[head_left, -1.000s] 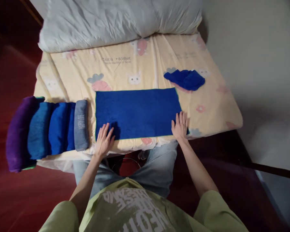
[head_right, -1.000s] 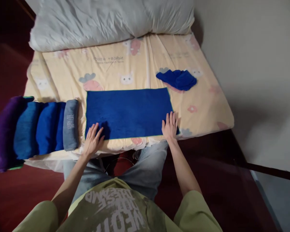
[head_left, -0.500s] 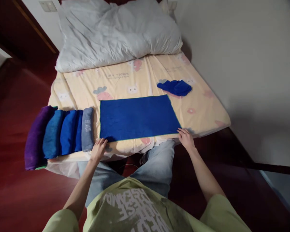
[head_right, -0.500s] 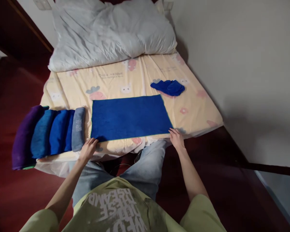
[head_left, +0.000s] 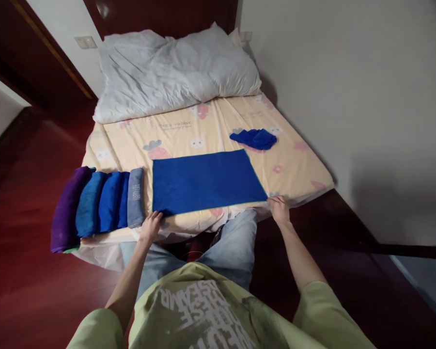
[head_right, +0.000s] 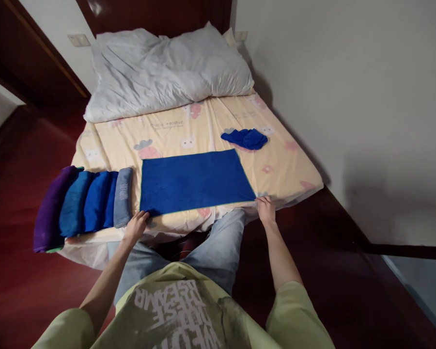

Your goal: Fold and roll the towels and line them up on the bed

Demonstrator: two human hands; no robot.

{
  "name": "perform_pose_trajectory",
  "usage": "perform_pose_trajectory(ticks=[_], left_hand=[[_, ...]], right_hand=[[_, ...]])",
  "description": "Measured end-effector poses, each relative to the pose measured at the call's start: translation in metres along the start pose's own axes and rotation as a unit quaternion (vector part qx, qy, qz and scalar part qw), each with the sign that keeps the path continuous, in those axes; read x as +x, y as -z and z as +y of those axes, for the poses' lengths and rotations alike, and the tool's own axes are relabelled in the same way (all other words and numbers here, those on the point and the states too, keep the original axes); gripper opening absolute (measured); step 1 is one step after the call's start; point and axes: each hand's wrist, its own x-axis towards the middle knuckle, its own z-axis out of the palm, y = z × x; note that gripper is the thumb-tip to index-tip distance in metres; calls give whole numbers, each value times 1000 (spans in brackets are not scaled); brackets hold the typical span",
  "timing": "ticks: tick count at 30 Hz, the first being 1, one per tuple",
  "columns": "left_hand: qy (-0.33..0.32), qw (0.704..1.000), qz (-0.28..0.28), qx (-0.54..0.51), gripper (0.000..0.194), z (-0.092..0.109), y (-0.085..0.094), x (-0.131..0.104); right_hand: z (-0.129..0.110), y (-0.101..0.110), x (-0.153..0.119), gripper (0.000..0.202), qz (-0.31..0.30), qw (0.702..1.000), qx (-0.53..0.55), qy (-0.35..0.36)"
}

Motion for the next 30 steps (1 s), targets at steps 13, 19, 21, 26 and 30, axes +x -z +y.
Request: perform_pose_trajectory(ticks=[13, 19, 21, 26, 30], left_hand=[[31, 985, 122, -114, 60, 33, -47, -64], [36, 981, 108, -158, 67, 60, -65, -95], [35, 982, 87, -165, 61, 62, -64, -98], [46, 981, 77, -175, 52, 63, -57, -97], [51, 981, 78, -168, 50, 64, -52, -96]], right_hand=[[-152, -59, -60, 43, 114, 936, 284, -172], [-253, -120, -94, 48, -18, 807, 513, -292], [-269, -127, -94, 43, -26, 771, 551, -319], [-278, -131, -88, 45, -26, 743, 579, -334], [-278, -139, -85, 47, -11, 739, 591, -324]])
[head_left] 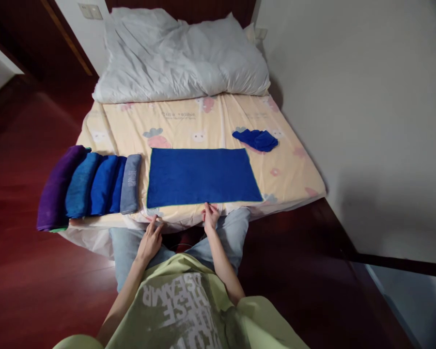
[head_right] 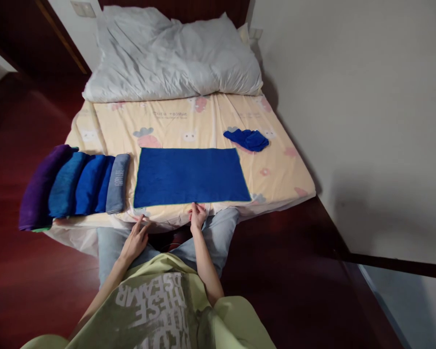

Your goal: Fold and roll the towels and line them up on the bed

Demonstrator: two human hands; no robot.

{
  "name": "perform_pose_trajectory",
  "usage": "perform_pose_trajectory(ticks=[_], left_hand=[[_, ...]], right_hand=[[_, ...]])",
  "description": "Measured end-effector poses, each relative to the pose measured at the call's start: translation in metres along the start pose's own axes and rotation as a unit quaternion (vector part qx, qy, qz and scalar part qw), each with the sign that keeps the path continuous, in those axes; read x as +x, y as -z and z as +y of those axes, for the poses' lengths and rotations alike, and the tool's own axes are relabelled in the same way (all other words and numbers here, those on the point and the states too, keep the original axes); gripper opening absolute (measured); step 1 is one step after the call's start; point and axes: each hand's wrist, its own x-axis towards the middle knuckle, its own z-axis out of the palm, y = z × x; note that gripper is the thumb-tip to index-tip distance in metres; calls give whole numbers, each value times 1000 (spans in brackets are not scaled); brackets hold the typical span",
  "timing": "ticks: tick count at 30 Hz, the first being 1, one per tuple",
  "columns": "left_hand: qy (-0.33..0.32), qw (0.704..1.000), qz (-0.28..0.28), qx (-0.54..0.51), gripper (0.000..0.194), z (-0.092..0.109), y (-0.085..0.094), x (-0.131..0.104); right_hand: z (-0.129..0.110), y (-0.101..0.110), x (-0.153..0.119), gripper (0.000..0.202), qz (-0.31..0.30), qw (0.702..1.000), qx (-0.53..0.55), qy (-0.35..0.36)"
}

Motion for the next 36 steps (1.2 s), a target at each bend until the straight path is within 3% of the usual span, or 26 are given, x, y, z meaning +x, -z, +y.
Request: perform_pose_trajectory(ticks=[4, 9, 14, 18, 22, 25, 30, 33, 36], left_hand=[[-5, 1000, -21, 23, 44, 2, 6, 0], [-3, 995, -101, -15, 43, 13, 16, 8], [-47, 981, -173, -73, 41, 33, 35, 54], [-106, 977, -181, -49, 38, 50, 60, 136], [-184, 970, -158, -13, 34, 68, 80, 250], [-199, 966, -162, 25, 31, 80, 80, 337], [-209, 960, -170, 76, 35, 91, 51, 450], [-186, 967, -162, 64, 36, 89, 22, 495], [-164, 970, -177, 36, 36, 87, -8, 523]], right_hand=[[7, -5, 3, 47, 8, 1000, 10, 26], [8, -8, 0, 48, 35, 998, 22, 40], [6, -11, -1, 49, 36, 998, 17, 51], [9, -14, 3, 52, 40, 998, 33, 46], [11, -16, 4, 53, 62, 997, 29, 40], [9, -17, 3, 54, 63, 997, 40, 15], [6, -15, -1, 50, 60, 998, 12, 31], [6, -13, -2, 50, 61, 998, -4, 1], [5, -12, -4, 49, 64, 997, 3, -32]])
